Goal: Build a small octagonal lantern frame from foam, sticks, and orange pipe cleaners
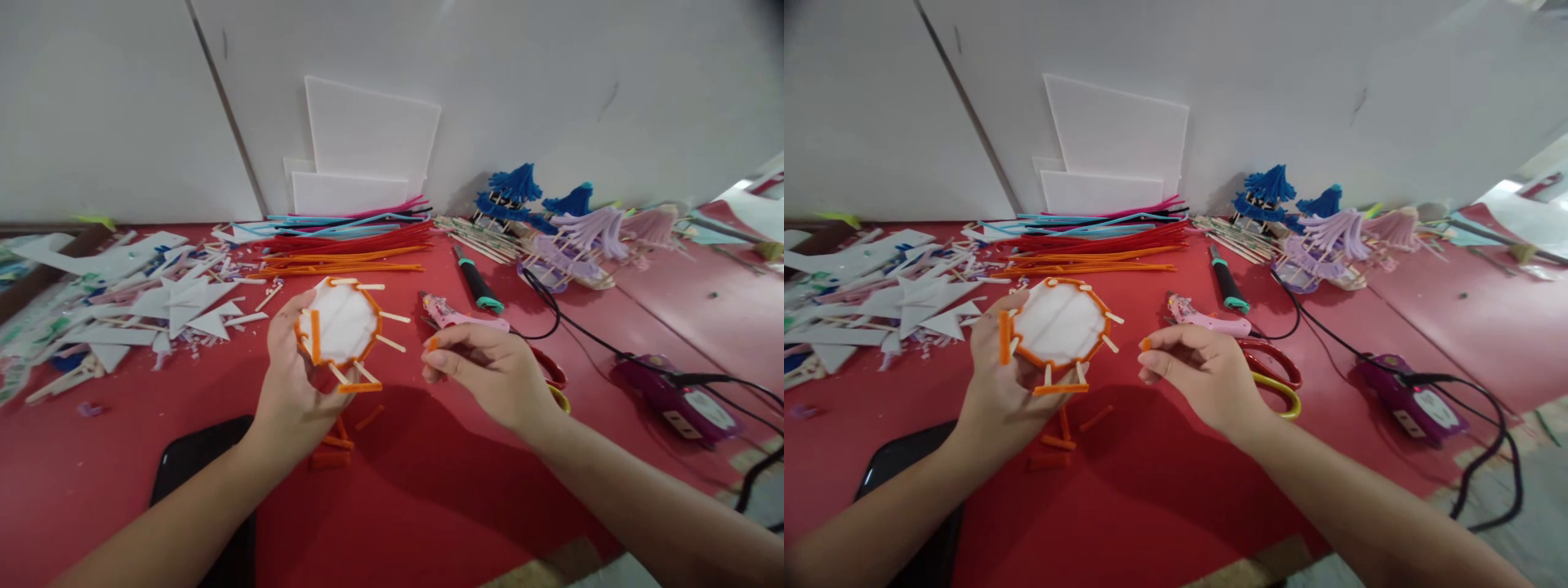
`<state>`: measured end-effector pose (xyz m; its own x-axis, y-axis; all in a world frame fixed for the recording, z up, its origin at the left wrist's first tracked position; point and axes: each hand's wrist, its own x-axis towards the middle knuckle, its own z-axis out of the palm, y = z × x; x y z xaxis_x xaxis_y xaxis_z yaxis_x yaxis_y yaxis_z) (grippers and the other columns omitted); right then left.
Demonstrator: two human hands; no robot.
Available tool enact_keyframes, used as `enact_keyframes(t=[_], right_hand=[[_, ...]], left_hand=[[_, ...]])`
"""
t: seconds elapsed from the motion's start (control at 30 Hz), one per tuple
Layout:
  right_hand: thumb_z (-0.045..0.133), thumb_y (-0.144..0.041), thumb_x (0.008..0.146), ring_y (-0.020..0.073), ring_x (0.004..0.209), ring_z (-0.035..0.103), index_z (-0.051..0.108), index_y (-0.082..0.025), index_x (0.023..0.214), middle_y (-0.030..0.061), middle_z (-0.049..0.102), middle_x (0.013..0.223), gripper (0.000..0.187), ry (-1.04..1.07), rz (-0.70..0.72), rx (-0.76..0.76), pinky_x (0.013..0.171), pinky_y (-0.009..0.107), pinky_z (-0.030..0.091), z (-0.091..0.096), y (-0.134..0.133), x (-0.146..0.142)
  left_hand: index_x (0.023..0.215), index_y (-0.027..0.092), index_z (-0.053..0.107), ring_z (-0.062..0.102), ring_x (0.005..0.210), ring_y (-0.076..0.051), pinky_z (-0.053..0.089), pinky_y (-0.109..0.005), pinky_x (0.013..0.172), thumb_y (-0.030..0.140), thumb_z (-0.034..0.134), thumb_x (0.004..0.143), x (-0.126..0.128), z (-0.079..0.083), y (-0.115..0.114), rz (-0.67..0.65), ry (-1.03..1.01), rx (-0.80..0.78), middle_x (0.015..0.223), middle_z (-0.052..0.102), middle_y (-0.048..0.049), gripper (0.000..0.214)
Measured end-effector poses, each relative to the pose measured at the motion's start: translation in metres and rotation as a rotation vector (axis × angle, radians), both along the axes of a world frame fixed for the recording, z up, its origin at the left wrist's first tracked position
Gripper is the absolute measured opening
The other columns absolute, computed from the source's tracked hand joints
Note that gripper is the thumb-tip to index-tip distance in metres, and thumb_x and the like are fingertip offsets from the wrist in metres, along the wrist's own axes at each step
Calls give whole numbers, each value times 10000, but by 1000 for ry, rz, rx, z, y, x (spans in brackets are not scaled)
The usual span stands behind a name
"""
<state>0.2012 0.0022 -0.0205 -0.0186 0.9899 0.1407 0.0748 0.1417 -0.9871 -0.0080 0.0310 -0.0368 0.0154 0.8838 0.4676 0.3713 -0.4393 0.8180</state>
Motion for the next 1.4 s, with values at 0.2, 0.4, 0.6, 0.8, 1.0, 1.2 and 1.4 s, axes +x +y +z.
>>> enact_keyframes(t=[0.2,0.4,0.6,0.8,1.0,1.2,1.4], right_hand=[[748,-318,726,143,624,707,669,-168,787,-1,699,665,181,365,72,-232,546,242,606,-1,1,-4],[731,-314,745,99,420,606,633,-159,686,-27,641,511,193,378,90,-219,399,193,516,-2,-1,-7],[702,-300,771,71,374,527,609,-165,645,-42,581,441,206,150,-4,-61,406,189,429,0,-5,-7],[670,-370,778,54,345,420,585,-164,652,-63,487,396,256,-16,-35,-99,365,185,327,4,-7,-10],[656,-373,785,50,347,399,561,-171,644,-69,469,398,263,-32,-56,-88,369,183,321,3,-7,-10],[643,-375,792,49,341,395,530,-178,618,-69,463,392,286,-35,-77,-83,360,177,311,3,-9,-12],[637,-374,795,45,340,384,530,-177,619,-70,459,392,285,-56,-85,-91,361,173,304,4,-9,-13]], left_hand=[[1290,267,341,505,1173,-297,497,-436,936,147,708,639,0,-7,-2,-82,34,-10,1315,380,-110,756],[1151,228,457,540,1115,-291,470,-436,963,127,690,638,1,-4,-4,-80,88,16,1250,419,-108,572],[1196,208,406,523,1129,-290,449,-443,986,133,683,621,2,-3,-3,-53,116,7,1234,438,-110,643],[1127,194,431,556,1063,-268,492,-401,917,140,661,644,2,-2,-3,-46,250,57,1254,441,-123,538],[1231,197,357,549,1081,-255,487,-403,936,162,649,670,2,-6,-3,-46,261,94,1202,455,-109,633],[1264,220,341,566,1015,-257,498,-423,906,173,651,675,2,-4,-2,-61,264,72,1140,474,-92,667],[1274,219,359,551,1008,-259,486,-429,905,185,672,637,3,-2,-2,10,323,134,1230,418,-107,710]])
